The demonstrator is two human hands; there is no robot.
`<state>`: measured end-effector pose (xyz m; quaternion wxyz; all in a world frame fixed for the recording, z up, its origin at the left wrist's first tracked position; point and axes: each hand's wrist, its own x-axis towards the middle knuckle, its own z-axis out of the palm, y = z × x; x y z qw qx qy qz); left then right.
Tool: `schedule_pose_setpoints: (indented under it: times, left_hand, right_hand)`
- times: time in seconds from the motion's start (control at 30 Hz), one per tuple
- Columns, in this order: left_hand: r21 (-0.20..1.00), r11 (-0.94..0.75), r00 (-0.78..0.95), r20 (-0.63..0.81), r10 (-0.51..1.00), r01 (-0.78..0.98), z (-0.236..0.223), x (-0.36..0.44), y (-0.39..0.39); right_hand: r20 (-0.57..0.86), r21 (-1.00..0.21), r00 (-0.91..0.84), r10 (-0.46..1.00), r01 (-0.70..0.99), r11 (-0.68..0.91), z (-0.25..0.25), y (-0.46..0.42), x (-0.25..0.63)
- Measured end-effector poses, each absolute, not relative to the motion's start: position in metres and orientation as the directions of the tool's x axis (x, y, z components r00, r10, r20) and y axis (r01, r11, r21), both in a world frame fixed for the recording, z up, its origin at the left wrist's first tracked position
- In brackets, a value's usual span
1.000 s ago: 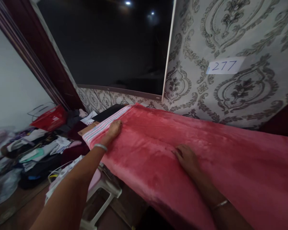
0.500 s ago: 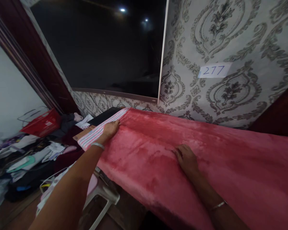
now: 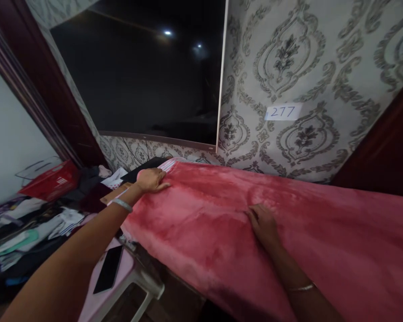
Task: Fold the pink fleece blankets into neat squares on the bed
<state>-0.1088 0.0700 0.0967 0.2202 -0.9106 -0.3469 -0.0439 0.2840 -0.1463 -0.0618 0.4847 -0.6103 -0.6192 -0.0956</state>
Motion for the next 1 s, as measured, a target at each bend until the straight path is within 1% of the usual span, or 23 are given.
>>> schedule_pose_setpoints:
  times: [0.1,0.17,0.2,0.3,0.43,0.53,0.6,0.73,0.87,0.93,1.0]
  left_hand:
    - [-0.378,-0.747,0.828,0.106,0.551,0.546,0.099,-0.118,0.053]
    - [-0.340,-0.793,0.849,0.034,0.527,0.506,0.098,-0.125,0.043]
    - [-0.317,-0.803,0.850,0.020,0.526,0.505,0.097,-0.128,0.040]
    - [-0.279,-0.785,0.827,0.071,0.558,0.553,0.097,-0.136,0.035]
    - [-0.264,-0.722,0.769,0.216,0.602,0.639,0.094,-0.142,0.032]
    - [-0.170,-0.685,0.700,0.287,0.654,0.709,0.081,-0.147,0.027]
    - [-0.107,-0.663,0.660,0.299,0.689,0.741,0.070,-0.152,0.022]
    - [-0.019,-0.626,0.596,0.329,0.732,0.780,0.050,-0.163,0.012]
    - [0.080,-0.578,0.515,0.369,0.774,0.812,0.040,-0.171,0.006]
    - [0.108,-0.556,0.485,0.374,0.791,0.824,0.036,-0.173,0.002]
    - [0.112,-0.540,0.467,0.378,0.800,0.834,0.033,-0.173,-0.001]
  right_hand:
    - [0.719,-0.473,0.202,0.665,0.844,0.255,-0.063,-0.147,0.283]
    - [0.723,-0.465,0.188,0.665,0.845,0.266,-0.060,-0.149,0.283]
    - [0.725,-0.457,0.179,0.665,0.847,0.271,-0.058,-0.150,0.284]
    - [0.748,-0.414,0.141,0.648,0.863,0.290,-0.046,-0.159,0.287]
    - [0.772,-0.349,0.086,0.630,0.886,0.307,-0.025,-0.175,0.290]
    - [0.769,-0.332,0.065,0.636,0.891,0.310,-0.015,-0.189,0.288]
    - [0.778,-0.315,0.051,0.627,0.894,0.318,-0.014,-0.197,0.284]
    - [0.791,-0.255,-0.004,0.611,0.907,0.336,-0.018,-0.212,0.279]
    - [0.794,-0.217,-0.005,0.608,0.932,0.291,-0.026,-0.225,0.276]
    - [0.803,-0.215,0.018,0.596,0.941,0.261,-0.032,-0.231,0.274]
    - [0.810,-0.206,0.029,0.586,0.949,0.237,-0.039,-0.235,0.272]
